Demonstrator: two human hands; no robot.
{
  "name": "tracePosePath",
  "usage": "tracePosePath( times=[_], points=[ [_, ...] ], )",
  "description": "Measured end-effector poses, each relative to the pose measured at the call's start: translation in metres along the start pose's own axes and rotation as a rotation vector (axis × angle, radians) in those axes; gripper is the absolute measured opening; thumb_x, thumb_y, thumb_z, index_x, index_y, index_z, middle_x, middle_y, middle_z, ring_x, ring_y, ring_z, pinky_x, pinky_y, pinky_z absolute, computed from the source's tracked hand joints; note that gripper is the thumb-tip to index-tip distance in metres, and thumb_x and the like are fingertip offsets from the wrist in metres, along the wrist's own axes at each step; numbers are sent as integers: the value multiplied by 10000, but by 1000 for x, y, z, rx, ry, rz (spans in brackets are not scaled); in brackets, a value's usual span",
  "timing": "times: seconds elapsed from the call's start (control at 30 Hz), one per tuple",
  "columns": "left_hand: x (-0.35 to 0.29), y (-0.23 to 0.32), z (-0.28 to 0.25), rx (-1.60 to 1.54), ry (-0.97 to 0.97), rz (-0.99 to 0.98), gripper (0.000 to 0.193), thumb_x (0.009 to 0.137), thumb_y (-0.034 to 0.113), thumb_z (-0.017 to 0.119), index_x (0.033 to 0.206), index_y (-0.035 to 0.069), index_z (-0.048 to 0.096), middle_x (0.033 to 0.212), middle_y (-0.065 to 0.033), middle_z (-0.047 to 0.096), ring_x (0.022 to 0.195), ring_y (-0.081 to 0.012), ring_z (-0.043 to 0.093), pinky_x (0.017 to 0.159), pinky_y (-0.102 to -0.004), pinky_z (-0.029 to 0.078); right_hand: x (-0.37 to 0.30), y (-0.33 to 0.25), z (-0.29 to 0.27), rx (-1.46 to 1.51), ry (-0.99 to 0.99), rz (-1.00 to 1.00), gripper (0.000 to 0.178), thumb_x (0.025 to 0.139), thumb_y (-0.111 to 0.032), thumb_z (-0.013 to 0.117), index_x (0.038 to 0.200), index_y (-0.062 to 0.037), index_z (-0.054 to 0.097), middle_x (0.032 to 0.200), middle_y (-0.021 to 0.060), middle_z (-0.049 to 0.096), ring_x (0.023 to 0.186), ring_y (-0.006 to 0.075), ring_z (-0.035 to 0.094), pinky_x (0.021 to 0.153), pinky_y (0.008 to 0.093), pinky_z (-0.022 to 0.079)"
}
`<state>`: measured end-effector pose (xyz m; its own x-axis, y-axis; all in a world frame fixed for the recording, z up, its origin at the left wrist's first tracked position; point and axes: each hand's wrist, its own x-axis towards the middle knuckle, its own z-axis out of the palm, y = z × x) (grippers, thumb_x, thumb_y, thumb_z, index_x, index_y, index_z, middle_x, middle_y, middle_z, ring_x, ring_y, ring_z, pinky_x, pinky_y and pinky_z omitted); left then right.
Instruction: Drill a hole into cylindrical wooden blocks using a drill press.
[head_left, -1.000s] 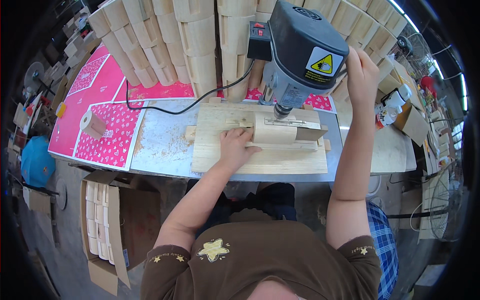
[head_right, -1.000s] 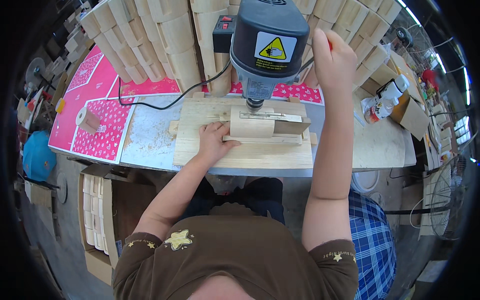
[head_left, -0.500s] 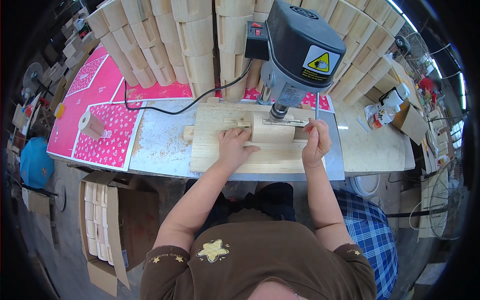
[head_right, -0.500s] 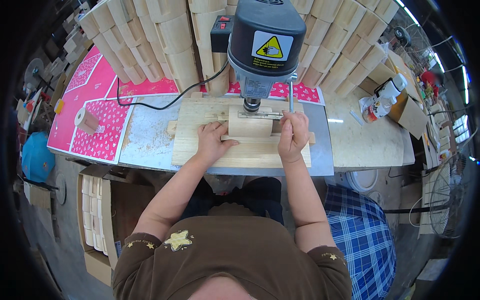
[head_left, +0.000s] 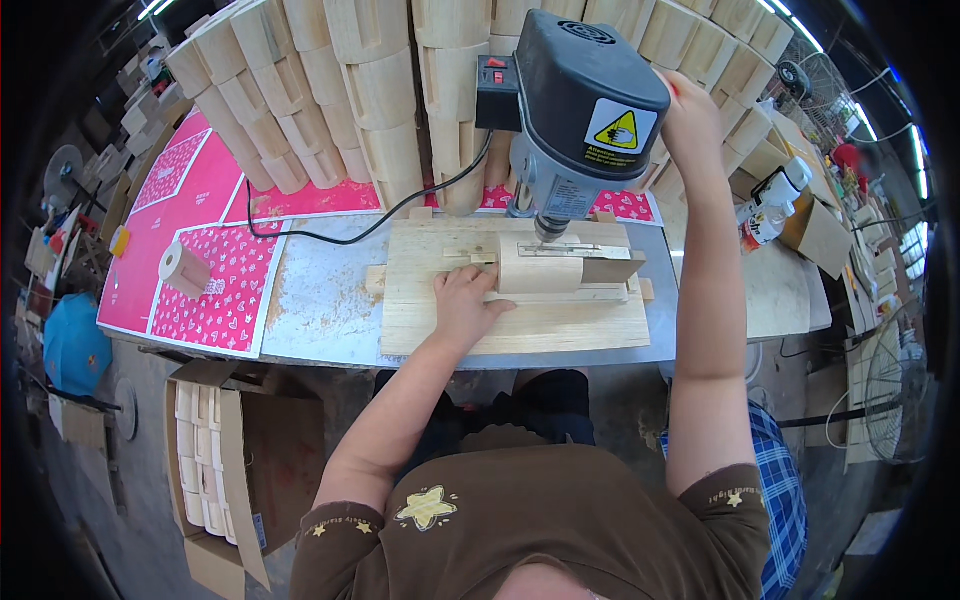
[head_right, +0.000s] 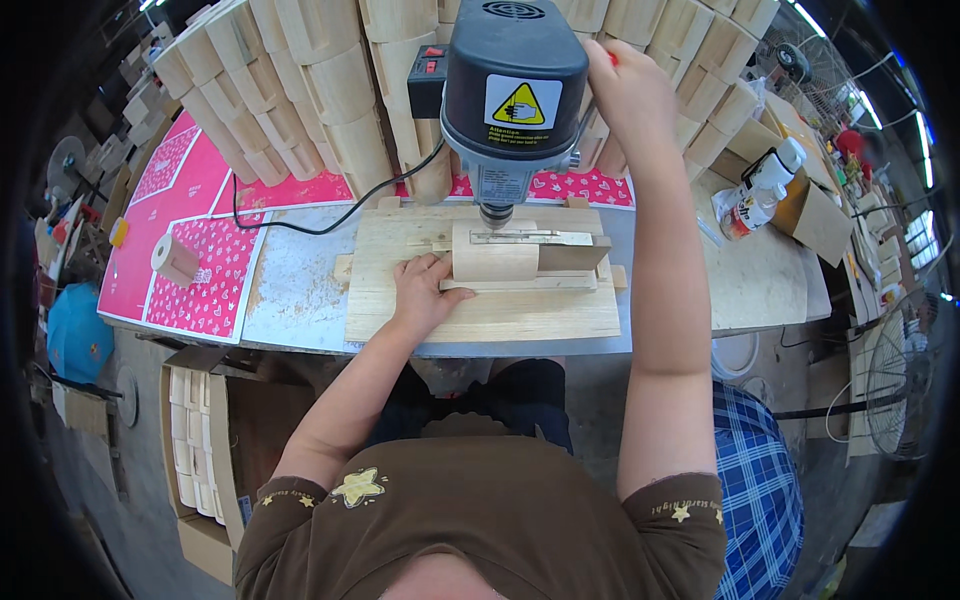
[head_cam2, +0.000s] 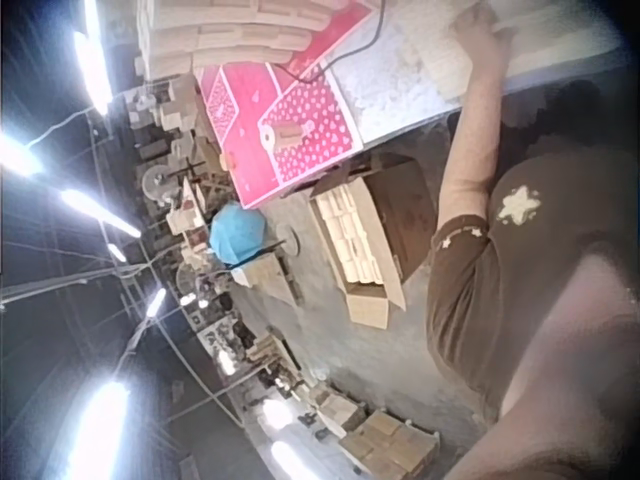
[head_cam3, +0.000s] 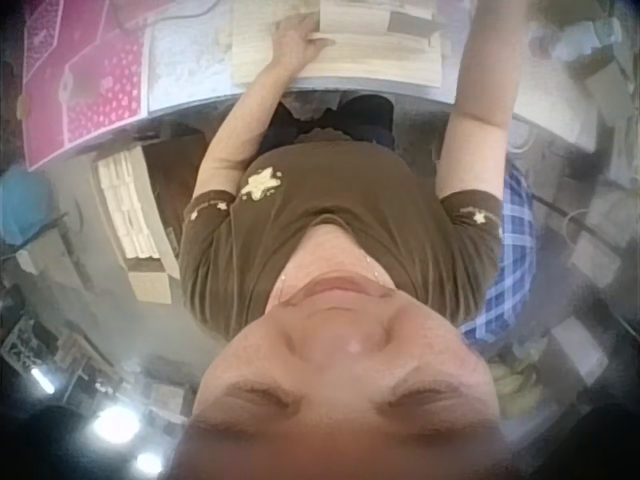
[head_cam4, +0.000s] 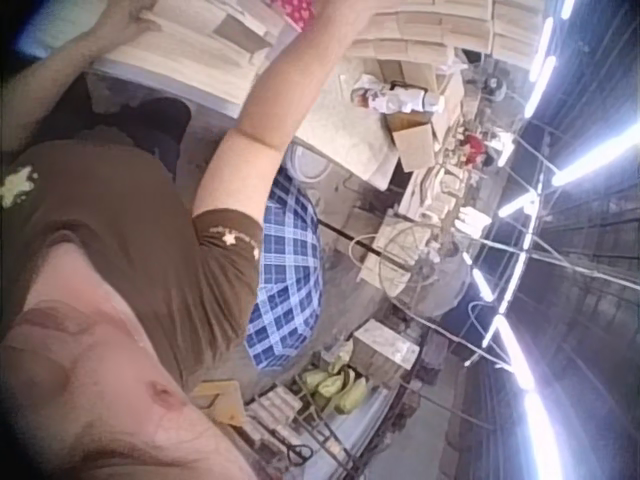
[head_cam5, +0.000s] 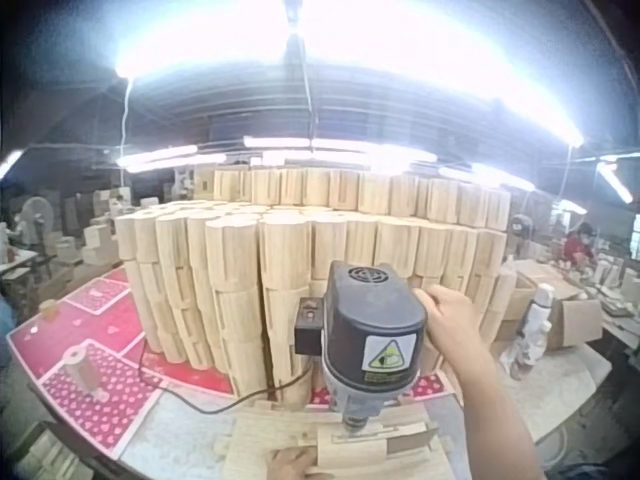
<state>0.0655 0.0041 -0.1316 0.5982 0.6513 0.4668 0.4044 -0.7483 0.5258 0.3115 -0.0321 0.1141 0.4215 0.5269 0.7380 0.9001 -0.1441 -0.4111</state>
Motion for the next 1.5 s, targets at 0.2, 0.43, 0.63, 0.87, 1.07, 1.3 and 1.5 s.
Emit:
tracePosePath(
  times=[0.2,0.43,0.63,0.87,1.07,1.3,1.5],
  points=[
    [2,3,3,2,1,12,565,579,334,783,1068,98,627,835,-42,564,889,-238,525,844,-396,304,6,3,3,85,-88,70,409,795,-378,469,869,-26,666,784,189,642,789,355,608,723,379,467],
    [3,6,4,-12,-4,11,541,594,314,778,1072,110,629,835,-41,569,888,-238,526,844,-395,303,-12,-11,-13,102,-20,39,393,799,-366,485,824,-10,650,722,192,618,715,354,590,684,376,460],
    [1,3,4,-3,3,8,548,590,313,780,1076,111,628,836,-36,570,878,-235,530,843,-395,303,-75,-31,-39,204,42,-9,216,842,-152,536,708,17,555,560,130,487,521,193,490,515,283,379],
    [3,5,5,-3,-3,21,536,585,317,778,1061,117,633,825,-27,566,869,-229,529,827,-388,309,-176,10,7,324,249,-167,104,809,-22,504,796,13,602,680,106,570,613,251,530,609,343,412],
    [3,2,7,5,12,32,513,586,313,778,1040,120,638,815,-24,562,866,-231,528,826,-391,310,-188,30,45,371,281,-349,147,848,2,437,875,20,580,692,90,564,638,204,522,650,301,428],
    [4,4,3,-16,-17,-6,499,587,314,781,1030,130,641,823,-27,567,887,-225,531,847,-401,298,-148,12,4,401,308,-247,88,813,-43,535,784,20,590,642,100,529,614,253,526,597,347,426],
    [11,12,1,-164,-112,-136,469,603,299,780,1016,119,651,896,-48,582,941,-233,534,903,-409,273,-16,-12,-2,177,100,93,332,863,-320,573,787,2,595,626,129,540,630,202,558,605,313,431]
  ],
)
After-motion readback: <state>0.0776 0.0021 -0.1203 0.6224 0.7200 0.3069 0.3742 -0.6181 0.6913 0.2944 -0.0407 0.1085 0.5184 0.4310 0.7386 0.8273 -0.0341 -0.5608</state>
